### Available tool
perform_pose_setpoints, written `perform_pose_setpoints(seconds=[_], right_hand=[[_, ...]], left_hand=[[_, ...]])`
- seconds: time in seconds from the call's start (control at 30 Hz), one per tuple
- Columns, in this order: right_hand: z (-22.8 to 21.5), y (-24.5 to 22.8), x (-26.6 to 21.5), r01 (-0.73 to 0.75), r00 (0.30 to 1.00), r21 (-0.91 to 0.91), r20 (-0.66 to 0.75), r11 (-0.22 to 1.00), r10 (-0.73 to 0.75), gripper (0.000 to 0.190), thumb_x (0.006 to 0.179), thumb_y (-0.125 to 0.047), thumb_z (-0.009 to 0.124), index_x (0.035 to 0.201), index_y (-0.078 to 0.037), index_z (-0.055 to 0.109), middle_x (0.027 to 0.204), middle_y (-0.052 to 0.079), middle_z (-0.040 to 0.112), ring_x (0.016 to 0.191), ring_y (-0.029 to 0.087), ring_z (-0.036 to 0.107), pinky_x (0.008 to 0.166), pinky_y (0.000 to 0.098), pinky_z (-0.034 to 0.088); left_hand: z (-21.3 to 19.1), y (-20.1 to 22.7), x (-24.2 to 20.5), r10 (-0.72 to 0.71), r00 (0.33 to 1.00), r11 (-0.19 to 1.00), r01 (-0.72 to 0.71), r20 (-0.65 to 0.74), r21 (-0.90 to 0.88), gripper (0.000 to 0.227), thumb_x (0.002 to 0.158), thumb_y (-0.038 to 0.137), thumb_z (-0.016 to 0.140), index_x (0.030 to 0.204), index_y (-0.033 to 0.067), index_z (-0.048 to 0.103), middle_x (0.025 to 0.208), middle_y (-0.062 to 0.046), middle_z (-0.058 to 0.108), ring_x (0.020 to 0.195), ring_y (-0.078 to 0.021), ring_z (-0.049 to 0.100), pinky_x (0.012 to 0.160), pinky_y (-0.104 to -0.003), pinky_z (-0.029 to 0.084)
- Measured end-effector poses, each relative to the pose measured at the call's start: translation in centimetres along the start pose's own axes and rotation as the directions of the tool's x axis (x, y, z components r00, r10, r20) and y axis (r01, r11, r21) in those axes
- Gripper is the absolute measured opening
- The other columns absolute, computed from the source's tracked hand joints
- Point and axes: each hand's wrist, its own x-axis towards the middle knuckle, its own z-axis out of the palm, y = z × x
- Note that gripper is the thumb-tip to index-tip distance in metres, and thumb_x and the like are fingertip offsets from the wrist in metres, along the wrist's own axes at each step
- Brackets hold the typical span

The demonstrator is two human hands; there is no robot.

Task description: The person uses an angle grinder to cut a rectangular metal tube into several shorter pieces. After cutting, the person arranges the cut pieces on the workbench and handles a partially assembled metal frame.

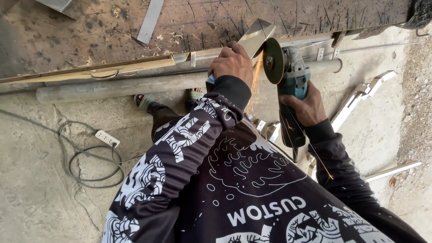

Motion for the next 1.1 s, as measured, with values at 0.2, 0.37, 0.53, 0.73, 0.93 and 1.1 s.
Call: perform_pose_setpoints(seconds=[0.2,0.37,0.53,0.73,0.93,1.1], right_hand=[[-0.4,2.7,0.7,0.086,0.995,0.053,0.035,0.995,-0.088,0.047,0.084,-0.024,0.079,0.119,-0.001,0.056,0.105,0.011,0.069,0.091,0.022,0.068,0.079,0.0331,0.059],[-0.1,-0.8,-0.3,0.014,1.000,-0.034,-0.019,0.999,-0.015,0.046,0.079,-0.028,0.074,0.115,-0.003,0.058,0.100,0.011,0.066,0.084,0.024,0.063,0.073,0.0381,0.056],[-0.5,-0.6,0.2,0.036,0.999,-0.017,-0.026,0.999,-0.036,0.045,0.079,-0.026,0.075,0.113,-0.004,0.056,0.100,0.011,0.064,0.082,0.026,0.064,0.071,0.0386,0.060],[-0.6,-1.1,0.2,0.007,0.998,-0.046,-0.066,0.999,-0.010,0.048,0.076,-0.031,0.077,0.111,-0.005,0.057,0.097,0.010,0.064,0.080,0.022,0.061,0.068,0.0354,0.055],[-0.2,0.1,0.2,0.021,0.999,-0.046,-0.040,0.999,-0.023,0.047,0.077,-0.027,0.076,0.113,-0.003,0.058,0.099,0.010,0.064,0.083,0.023,0.059,0.070,0.0368,0.053],[-0.2,1.0,0.1,0.013,1.000,0.003,-0.005,1.000,-0.013,0.048,0.082,-0.026,0.075,0.121,-0.004,0.057,0.105,0.011,0.067,0.091,0.024,0.064,0.079,0.0386,0.057]], left_hand=[[-1.0,-0.5,-0.5,0.005,1.000,1.000,-0.005,-0.001,0.027,0.056,0.103,0.029,0.042,0.151,0.0012,0.039,0.101,-0.028,0.060,0.072,-0.0472,0.067,0.055,-0.057,0.058],[-0.3,-0.1,-0.3,-0.015,0.999,1.000,0.015,-0.031,0.024,0.056,0.101,0.030,0.041,0.149,0.0016,0.041,0.101,-0.027,0.060,0.071,-0.0478,0.066,0.053,-0.059,0.055],[-0.6,-0.1,-0.4,-0.006,1.000,0.999,0.006,-0.006,0.037,0.058,0.099,0.029,0.045,0.152,0.0037,0.040,0.101,-0.027,0.059,0.071,-0.0485,0.066,0.053,-0.059,0.055],[-0.6,0.0,-0.6,-0.006,1.000,1.000,0.006,-0.007,0.024,0.063,0.100,0.040,0.047,0.151,0.0017,0.040,0.102,-0.027,0.060,0.072,-0.0479,0.067,0.056,-0.059,0.056],[-0.4,-0.1,-0.2,-0.014,1.000,1.000,0.014,0.007,0.007,0.057,0.102,0.031,0.039,0.150,0.0011,0.040,0.103,-0.028,0.060,0.072,-0.0494,0.066,0.056,-0.061,0.056],[-0.8,-0.3,-0.4,-0.006,1.000,1.000,0.006,-0.018,0.016,0.057,0.104,0.034,0.040,0.151,0.0026,0.041,0.101,-0.026,0.060,0.072,-0.0463,0.067,0.055,-0.059,0.057]])
